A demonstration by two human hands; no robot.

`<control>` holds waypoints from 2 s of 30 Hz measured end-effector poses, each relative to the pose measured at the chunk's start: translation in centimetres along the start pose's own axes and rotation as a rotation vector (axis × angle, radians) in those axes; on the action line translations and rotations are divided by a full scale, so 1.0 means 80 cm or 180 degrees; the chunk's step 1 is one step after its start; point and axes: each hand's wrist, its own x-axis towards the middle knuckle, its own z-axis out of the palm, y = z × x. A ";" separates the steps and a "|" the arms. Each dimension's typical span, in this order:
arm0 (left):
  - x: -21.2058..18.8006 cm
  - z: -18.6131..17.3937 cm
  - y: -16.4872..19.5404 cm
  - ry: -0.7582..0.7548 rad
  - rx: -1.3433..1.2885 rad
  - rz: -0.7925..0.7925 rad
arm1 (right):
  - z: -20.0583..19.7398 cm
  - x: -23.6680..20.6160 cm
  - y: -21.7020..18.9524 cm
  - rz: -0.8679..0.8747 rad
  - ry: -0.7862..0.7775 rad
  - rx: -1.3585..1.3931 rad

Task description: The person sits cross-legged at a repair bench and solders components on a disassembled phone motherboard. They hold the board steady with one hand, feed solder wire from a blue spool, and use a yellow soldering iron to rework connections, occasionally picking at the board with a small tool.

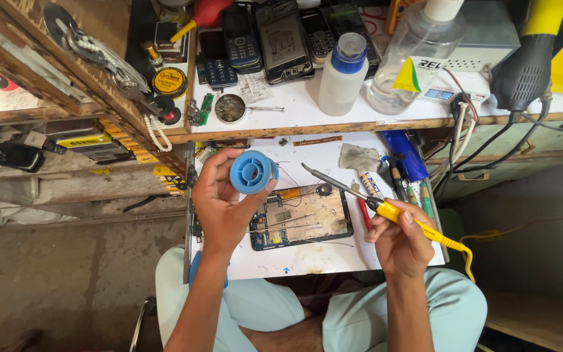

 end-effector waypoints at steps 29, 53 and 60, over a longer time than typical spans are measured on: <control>-0.010 0.017 0.017 -0.0013 -0.0118 -0.0102 | -0.015 0.009 0.018 0.0453 0.0160 0.0732; -0.012 0.017 0.015 0.0007 -0.0134 -0.0159 | -0.010 0.006 0.014 0.0405 0.0090 0.0756; -0.012 0.018 0.016 -0.0003 -0.0105 -0.0147 | -0.009 0.006 0.013 0.0386 0.0087 0.0727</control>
